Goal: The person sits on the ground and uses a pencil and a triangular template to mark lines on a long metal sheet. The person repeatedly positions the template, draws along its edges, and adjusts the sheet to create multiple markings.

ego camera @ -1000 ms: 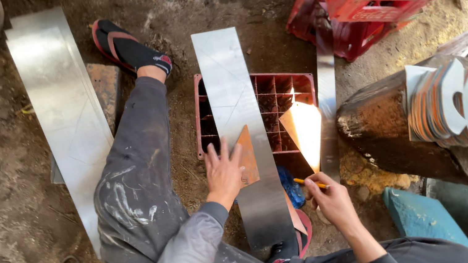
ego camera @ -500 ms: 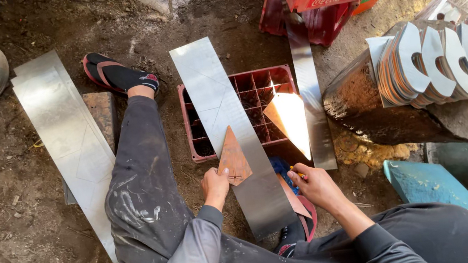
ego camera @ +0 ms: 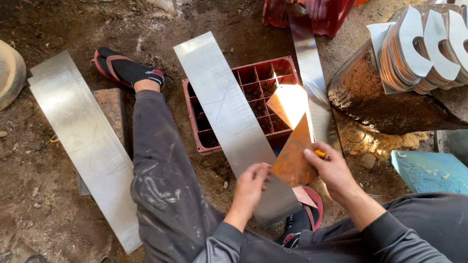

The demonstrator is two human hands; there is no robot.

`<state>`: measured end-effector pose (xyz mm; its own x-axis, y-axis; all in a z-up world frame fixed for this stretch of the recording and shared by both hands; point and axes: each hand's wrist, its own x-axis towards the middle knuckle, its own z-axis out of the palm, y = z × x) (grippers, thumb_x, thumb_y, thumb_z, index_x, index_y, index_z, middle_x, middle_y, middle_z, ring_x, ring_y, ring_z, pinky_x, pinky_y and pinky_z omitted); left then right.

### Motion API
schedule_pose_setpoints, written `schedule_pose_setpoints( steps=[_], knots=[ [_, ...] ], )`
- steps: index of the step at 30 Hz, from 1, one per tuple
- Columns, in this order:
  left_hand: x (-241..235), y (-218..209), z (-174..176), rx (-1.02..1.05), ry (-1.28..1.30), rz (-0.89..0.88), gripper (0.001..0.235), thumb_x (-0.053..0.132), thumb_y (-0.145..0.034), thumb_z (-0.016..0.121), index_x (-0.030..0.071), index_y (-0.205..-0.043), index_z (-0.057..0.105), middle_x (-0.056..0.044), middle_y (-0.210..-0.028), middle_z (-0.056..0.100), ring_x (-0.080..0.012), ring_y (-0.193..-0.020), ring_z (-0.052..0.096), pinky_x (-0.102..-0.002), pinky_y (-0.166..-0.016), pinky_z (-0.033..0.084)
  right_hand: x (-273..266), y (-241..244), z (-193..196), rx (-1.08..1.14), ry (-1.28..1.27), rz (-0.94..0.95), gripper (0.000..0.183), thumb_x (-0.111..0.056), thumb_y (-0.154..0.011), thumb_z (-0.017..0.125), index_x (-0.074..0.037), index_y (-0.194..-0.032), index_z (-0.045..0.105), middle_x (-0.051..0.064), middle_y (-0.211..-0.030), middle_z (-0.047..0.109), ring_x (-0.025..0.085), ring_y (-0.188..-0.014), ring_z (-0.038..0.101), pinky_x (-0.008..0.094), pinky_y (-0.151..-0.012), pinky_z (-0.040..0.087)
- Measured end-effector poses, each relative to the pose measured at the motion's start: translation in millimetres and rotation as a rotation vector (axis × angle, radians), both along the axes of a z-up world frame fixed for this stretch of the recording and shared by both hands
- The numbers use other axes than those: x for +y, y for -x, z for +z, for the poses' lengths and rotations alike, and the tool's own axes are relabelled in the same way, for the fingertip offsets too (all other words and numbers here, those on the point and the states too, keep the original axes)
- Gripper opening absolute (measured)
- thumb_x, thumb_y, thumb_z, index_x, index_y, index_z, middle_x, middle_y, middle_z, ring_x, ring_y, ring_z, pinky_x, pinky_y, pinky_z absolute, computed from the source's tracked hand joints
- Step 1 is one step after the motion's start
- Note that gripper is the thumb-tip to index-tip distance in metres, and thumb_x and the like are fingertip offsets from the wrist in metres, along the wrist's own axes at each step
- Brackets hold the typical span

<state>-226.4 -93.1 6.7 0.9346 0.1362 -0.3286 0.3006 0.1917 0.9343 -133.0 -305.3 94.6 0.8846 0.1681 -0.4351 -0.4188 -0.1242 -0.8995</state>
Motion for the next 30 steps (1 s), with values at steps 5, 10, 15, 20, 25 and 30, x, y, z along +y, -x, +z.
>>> schedule_pose_setpoints(
  steps=[5, 10, 15, 20, 25, 30],
  knots=[
    [36, -5, -95, 0.291, -0.365, 0.375, 0.058, 0.044, -0.113, 0.052, -0.011, -0.104, 0.069, -0.013, -0.088, 0.07, -0.0255, -0.078, 0.064, -0.039, -0.07, 0.05, -4, -5, 13, -0.027, -0.1, -0.138, 0.025, -0.02, -0.099, 0.065, -0.003, -0.116, 0.065, 0.003, -0.099, 0.068, 0.011, -0.088, 0.063, 0.029, -0.076, 0.054],
    [25, -9, -126, 0.554, 0.284, 0.354, 0.06, 0.054, -0.11, 0.041, 0.005, -0.137, 0.063, -0.007, -0.103, 0.055, -0.0304, -0.093, 0.049, -0.047, -0.081, 0.037, -3, 0, 31, -0.117, -0.044, -0.078, 0.026, -0.021, -0.101, 0.064, 0.0, -0.116, 0.065, 0.005, -0.099, 0.069, 0.011, -0.087, 0.064, 0.028, -0.076, 0.055],
    [35, -14, -113, 0.428, 0.516, 0.375, 0.061, 0.054, -0.105, 0.041, 0.008, -0.145, 0.05, -0.01, -0.14, 0.06, -0.0257, -0.122, 0.06, -0.044, -0.101, 0.045, -7, 4, 30, -0.065, 0.038, -0.08, 0.026, -0.022, -0.1, 0.062, -0.001, -0.115, 0.065, 0.005, -0.098, 0.07, 0.012, -0.084, 0.066, 0.029, -0.073, 0.058],
    [28, -10, -123, 0.448, 0.429, 0.285, 0.051, 0.04, -0.103, 0.058, 0.004, -0.139, 0.055, -0.011, -0.138, 0.062, -0.0242, -0.123, 0.058, -0.044, -0.103, 0.044, -2, 1, 27, -0.2, -0.015, -0.031, 0.026, -0.021, -0.103, 0.065, 0.002, -0.115, 0.066, 0.004, -0.097, 0.068, 0.009, -0.086, 0.061, 0.026, -0.075, 0.053],
    [0, -7, -153, 0.242, 0.239, 0.459, 0.042, 0.037, -0.103, 0.058, -0.001, -0.12, 0.067, -0.013, -0.118, 0.071, -0.0232, -0.105, 0.062, -0.039, -0.093, 0.048, -9, 3, 25, -0.248, 0.124, -0.01, 0.025, -0.021, -0.103, 0.064, 0.002, -0.112, 0.066, 0.003, -0.095, 0.069, 0.008, -0.084, 0.06, 0.025, -0.074, 0.052],
    [14, -40, -130, 0.148, -0.324, 0.581, 0.042, 0.035, -0.107, 0.053, -0.005, -0.098, 0.064, -0.024, -0.096, 0.071, -0.0395, -0.089, 0.064, -0.047, -0.082, 0.048, -9, -3, 27, -0.266, 0.216, -0.074, 0.027, -0.023, -0.101, 0.065, 0.001, -0.114, 0.066, 0.001, -0.093, 0.069, 0.007, -0.082, 0.06, 0.025, -0.071, 0.051]
  ],
)
